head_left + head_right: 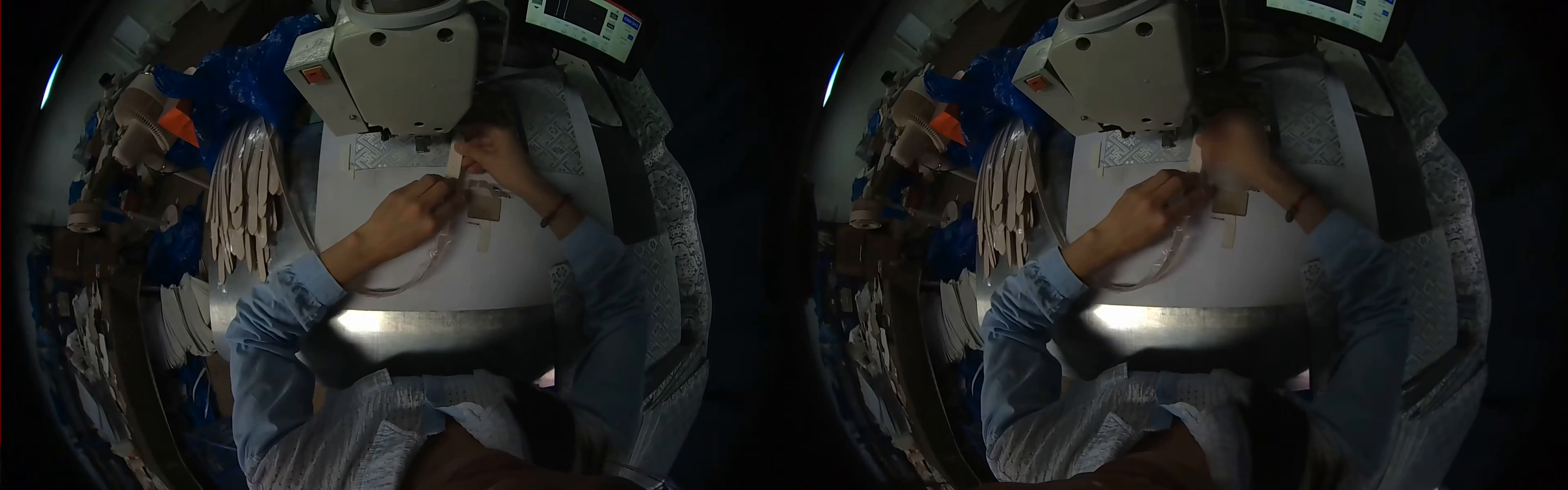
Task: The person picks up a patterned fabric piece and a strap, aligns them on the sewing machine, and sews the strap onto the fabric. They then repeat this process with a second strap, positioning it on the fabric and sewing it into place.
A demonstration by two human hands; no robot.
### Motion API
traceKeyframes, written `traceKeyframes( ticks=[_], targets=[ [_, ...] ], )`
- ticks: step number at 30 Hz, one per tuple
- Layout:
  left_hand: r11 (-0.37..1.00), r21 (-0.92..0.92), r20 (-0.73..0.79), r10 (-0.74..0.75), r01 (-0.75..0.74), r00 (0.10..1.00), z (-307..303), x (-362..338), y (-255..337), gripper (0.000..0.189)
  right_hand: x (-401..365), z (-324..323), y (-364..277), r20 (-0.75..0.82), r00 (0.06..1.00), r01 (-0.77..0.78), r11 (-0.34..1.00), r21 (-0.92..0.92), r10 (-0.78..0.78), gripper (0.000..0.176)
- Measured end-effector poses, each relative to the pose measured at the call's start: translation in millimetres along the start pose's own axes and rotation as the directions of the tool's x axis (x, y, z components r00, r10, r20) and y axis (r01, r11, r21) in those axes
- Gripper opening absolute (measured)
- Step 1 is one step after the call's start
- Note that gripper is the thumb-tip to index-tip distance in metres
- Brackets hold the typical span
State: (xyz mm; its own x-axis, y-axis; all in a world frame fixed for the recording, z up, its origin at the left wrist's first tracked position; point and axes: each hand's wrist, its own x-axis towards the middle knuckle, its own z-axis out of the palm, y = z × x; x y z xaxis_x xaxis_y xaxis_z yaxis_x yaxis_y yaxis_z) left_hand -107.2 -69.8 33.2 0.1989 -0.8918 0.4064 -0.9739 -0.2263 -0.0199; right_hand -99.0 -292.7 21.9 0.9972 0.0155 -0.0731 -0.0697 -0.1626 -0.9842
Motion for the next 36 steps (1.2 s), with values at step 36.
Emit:
traceKeyframes(
  ticks=[36],
  targets=[
    [0.849,-0.418,-0.153,-0.418,0.325,0.895,11.4,9.2,-29.5,0.04,14.2,4.6,17.5,0.201,0.664,0.565,0.307,-0.765,-0.72,0.034]
  ],
)
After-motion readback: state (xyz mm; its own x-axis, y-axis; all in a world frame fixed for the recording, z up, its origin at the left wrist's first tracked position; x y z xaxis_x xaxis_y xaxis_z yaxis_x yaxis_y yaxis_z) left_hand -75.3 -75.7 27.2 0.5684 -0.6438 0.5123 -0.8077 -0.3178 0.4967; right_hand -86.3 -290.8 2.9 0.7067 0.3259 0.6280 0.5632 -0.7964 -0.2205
